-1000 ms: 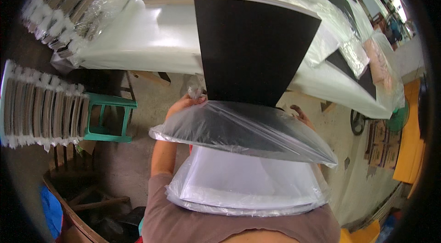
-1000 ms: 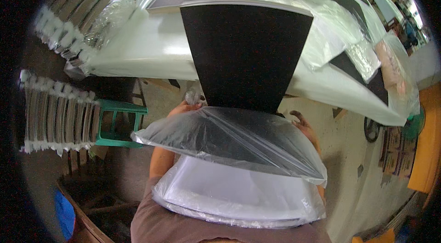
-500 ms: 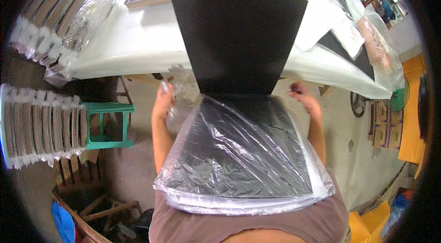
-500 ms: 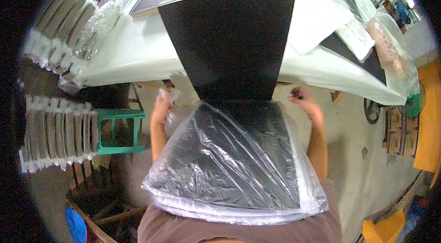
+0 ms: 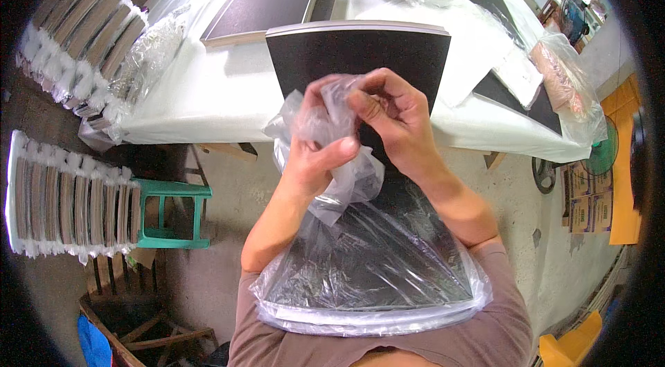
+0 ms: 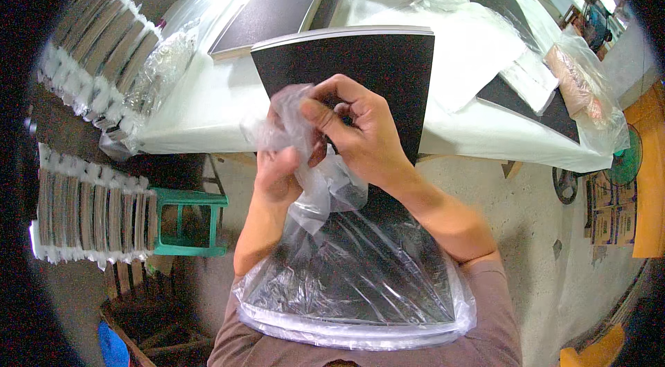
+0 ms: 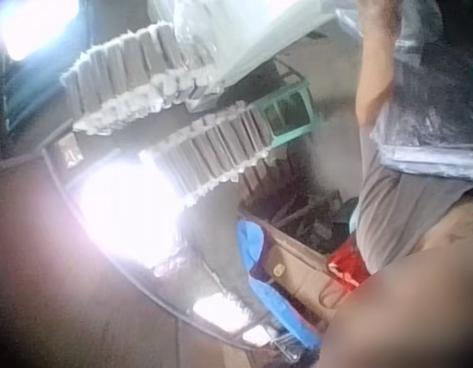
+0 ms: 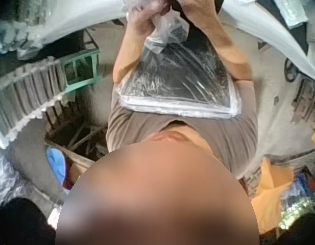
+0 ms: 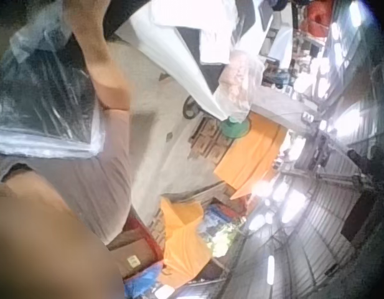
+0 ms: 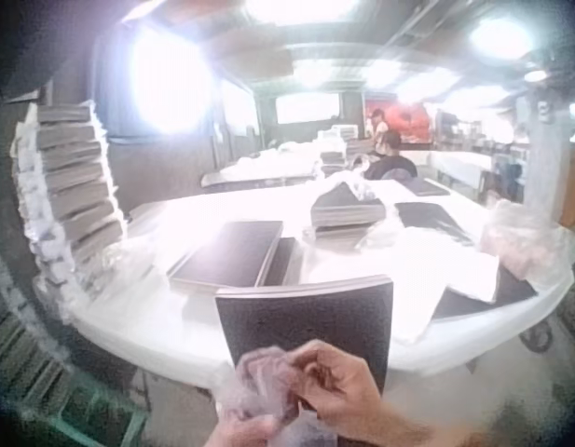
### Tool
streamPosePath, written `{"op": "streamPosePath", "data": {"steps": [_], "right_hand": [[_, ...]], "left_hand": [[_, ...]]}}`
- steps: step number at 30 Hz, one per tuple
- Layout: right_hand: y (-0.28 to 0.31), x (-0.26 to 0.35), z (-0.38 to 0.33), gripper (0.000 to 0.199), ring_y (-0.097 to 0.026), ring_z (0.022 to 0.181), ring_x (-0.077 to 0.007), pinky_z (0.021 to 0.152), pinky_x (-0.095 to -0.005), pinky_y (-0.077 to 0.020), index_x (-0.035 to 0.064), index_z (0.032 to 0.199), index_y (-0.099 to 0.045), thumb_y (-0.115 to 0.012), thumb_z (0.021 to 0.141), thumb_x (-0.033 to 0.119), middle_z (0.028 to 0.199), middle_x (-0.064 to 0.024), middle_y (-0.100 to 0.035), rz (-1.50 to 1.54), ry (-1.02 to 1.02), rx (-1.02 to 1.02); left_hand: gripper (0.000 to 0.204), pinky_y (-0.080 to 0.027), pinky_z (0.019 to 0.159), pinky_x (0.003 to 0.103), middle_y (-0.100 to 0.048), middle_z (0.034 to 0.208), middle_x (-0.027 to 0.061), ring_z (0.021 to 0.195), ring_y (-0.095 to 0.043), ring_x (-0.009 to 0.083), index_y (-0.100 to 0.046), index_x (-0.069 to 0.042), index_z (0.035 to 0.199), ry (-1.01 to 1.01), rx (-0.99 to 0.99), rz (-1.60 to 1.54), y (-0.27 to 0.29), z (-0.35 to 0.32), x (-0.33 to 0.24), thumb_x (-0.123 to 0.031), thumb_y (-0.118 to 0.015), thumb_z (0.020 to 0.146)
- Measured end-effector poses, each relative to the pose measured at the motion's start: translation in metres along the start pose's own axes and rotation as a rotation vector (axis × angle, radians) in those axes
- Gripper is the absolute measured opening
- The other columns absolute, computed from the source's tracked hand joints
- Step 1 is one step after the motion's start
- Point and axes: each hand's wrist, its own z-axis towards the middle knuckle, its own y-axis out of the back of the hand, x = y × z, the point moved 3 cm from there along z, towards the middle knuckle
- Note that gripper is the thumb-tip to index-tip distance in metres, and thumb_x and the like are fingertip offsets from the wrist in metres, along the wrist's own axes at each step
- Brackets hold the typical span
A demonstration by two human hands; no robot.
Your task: The person places black books into clear plastic bags by hand one at a time and stacks the bagged books on a table.
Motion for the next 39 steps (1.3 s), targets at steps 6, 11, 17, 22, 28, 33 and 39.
{"op": "streamPosePath", "data": {"steps": [6, 11, 17, 22, 28, 33, 39], "right_hand": [[0.037, -0.015, 0.003, 0.013, -0.048, 0.059, -0.005, 0.055, -0.0179, -0.0389, 0.0042, 0.077, -0.052, -0.057, 0.081, 0.015, 0.064, 0.0005, -0.052, -0.046, 0.035, -0.205], [0.032, -0.014, 0.002, 0.01, -0.049, 0.063, -0.007, 0.057, -0.0197, -0.0386, 0.0017, 0.081, -0.05, -0.058, 0.078, 0.008, 0.068, -0.0022, -0.053, -0.374, 0.133, -0.071], [0.031, -0.009, -0.006, 0.007, -0.048, 0.066, -0.0066, 0.06, -0.0203, -0.0395, 0.0012, 0.084, -0.05, -0.055, 0.08, 0.005, 0.07, -0.0023, -0.052, -0.298, -0.033, 0.005], [0.032, -0.019, -0.004, 0.026, -0.052, 0.066, -0.008, 0.061, -0.0186, -0.0419, 0.0033, 0.098, -0.045, -0.06, 0.078, 0.009, 0.07, -0.0007, -0.054, -0.094, 0.108, -0.052], [0.03, -0.01, -0.001, 0.023, -0.058, 0.074, -0.0094, 0.065, -0.0203, -0.046, 0.0015, 0.097, -0.05, -0.059, 0.075, -0.001, 0.083, -0.0096, -0.063, -0.123, 0.027, -0.164], [0.035, -0.018, -0.006, 0.001, -0.058, 0.071, -0.0089, 0.065, -0.0194, -0.0447, -0.0003, 0.077, -0.057, -0.058, 0.076, 0.001, 0.081, -0.0064, -0.063, -0.272, 0.002, -0.213], [0.03, -0.03, -0.004, 0.019, -0.048, 0.064, -0.0073, 0.056, -0.0206, -0.0382, -0.0007, 0.072, -0.057, -0.056, 0.081, 0.016, 0.069, -0.0003, -0.054, -0.251, 0.06, -0.159]], "left_hand": [[0.017, -0.04, 0.06, 0.017, -0.041, 0.06, -0.0013, 0.057, -0.04, 0.0082, -0.044, -0.009, 0.077, -0.126, -0.43, -0.369, 0.07, 0.016, -0.004, -0.023, -0.05, 0.084], [0.036, -0.038, 0.054, 0.02, -0.057, 0.074, 0.004, 0.056, -0.045, 0.0077, -0.047, -0.005, 0.104, -0.369, -0.336, 0.307, 0.036, 0.011, -0.034, -0.016, -0.062, 0.073], [0.027, -0.044, 0.06, 0.022, -0.061, 0.077, 0.0048, 0.067, -0.055, 0.0085, -0.059, -0.001, 0.09, -0.15, 0.106, 0.581, 0.014, 0.021, -0.008, -0.01, -0.07, 0.067], [0.011, -0.043, 0.059, 0.021, -0.06, 0.069, 0.0031, 0.065, -0.054, 0.0087, -0.063, 0.0, 0.074, -0.105, -0.027, 0.486, 0.01, 0.018, -0.002, -0.007, -0.068, 0.069], [0.02, -0.042, 0.06, 0.019, -0.06, 0.075, 0.002, 0.067, -0.052, 0.0051, -0.061, -0.002, 0.086, -0.17, -0.021, 0.58, 0.008, 0.015, -0.001, -0.007, -0.069, 0.069], [0.022, -0.039, 0.056, 0.019, -0.055, 0.066, -0.0002, 0.062, -0.048, 0.0062, -0.061, -0.001, 0.084, -0.165, -0.045, 0.612, 0.006, 0.014, 0.003, -0.01, -0.071, 0.067], [0.013, -0.039, 0.06, 0.019, -0.054, 0.072, 0.0, 0.066, -0.049, 0.0064, -0.059, -0.003, 0.081, -0.267, -0.037, 0.562, 0.016, 0.015, 0.017, -0.014, -0.063, 0.076]]}}
